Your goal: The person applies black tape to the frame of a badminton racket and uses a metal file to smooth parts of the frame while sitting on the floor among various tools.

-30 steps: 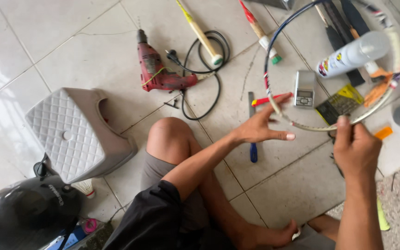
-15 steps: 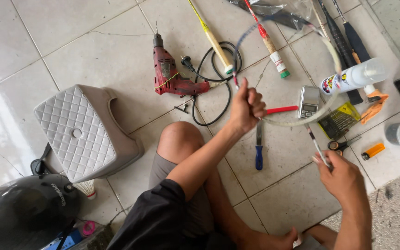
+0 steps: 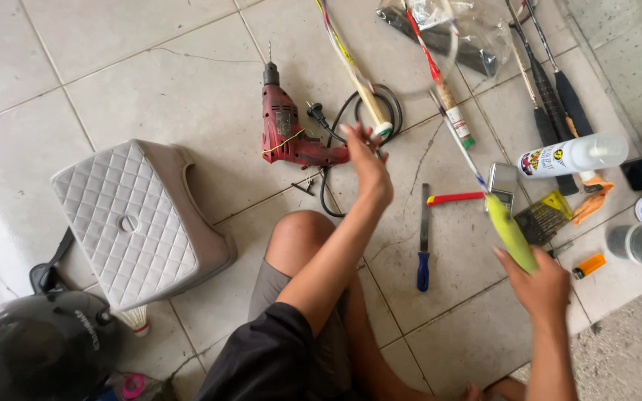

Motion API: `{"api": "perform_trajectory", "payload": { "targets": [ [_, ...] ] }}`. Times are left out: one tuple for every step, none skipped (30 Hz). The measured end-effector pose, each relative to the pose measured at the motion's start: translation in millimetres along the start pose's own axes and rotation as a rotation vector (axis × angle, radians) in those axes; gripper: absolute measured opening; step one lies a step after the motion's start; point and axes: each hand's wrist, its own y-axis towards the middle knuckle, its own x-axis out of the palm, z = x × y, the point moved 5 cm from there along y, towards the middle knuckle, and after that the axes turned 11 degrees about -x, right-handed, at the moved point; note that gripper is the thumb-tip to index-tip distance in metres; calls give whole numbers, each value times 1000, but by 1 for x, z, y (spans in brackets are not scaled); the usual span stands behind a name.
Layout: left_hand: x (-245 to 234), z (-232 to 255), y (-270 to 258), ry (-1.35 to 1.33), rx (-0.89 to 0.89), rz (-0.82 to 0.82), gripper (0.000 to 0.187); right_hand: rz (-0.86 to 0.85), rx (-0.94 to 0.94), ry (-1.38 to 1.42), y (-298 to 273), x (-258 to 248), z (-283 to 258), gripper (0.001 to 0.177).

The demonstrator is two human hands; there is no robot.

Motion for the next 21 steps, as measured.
{"api": "perform_trajectory", "payload": {
  "targets": [
    [-3, -15, 4, 1, -12, 1, 77, -2, 9, -8, 11, 12, -20, 52],
    [-3, -27, 7, 87, 28, -43, 71, 91, -98, 118, 24, 21, -44, 42],
    [-2, -38, 10, 175, 74, -87, 65, 186, -207, 248, 38, 32, -69, 38],
    [2, -40, 12, 177, 66, -87, 65, 185, -200, 244, 54, 39, -90, 38],
    [3, -38, 13, 172, 134, -56, 60, 189, -264, 264, 71, 47, -114, 37],
    [4, -36, 13, 167, 202, -24, 54, 194, -327, 284, 87, 55, -138, 36],
    [4, -34, 12, 167, 204, -23, 54, 193, -328, 285, 103, 63, -153, 36],
    [4, -31, 11, 164, 222, -29, 51, 136, -254, 298, 119, 75, -165, 39],
    [5, -25, 11, 156, 247, -32, 49, 76, -187, 313, 138, 87, -181, 43],
    [7, -24, 17, 153, 255, -28, 49, 73, -196, 317, 155, 96, -190, 43],
    [5, -22, 22, 134, 281, -29, 46, 147, -298, 302, 168, 103, -205, 42],
    [3, -19, 27, 116, 307, -30, 44, 222, -401, 288, 179, 111, -219, 41],
    [1, -15, 27, 116, 319, -12, 44, 207, -409, 302, 188, 123, -223, 41],
    [0, -11, 28, 70, 307, -12, 42, 238, -470, 309, 195, 132, -228, 41],
    [4, -6, 31, 23, 298, -26, 40, 283, -533, 315, 207, 139, -235, 42],
    [1, -1, 38, 22, 315, -21, 40, 281, -543, 329, 211, 144, -250, 42],
    [-1, -4, 43, 18, 298, -15, 40, 270, -558, 351, 213, 147, -258, 40],
    [-3, -7, 47, 12, 280, -10, 39, 258, -573, 372, 214, 150, -265, 39],
    [-2, -4, 48, 13, 279, -9, 39, 257, -572, 371, 214, 150, -271, 39],
    [-2, -1, 48, 41, 298, 2, 37, 189, -475, 290, 216, 154, -272, 40],
    [-1, 1, 47, 69, 316, 12, 36, 121, -377, 209, 217, 158, -273, 42]
  ]
}}
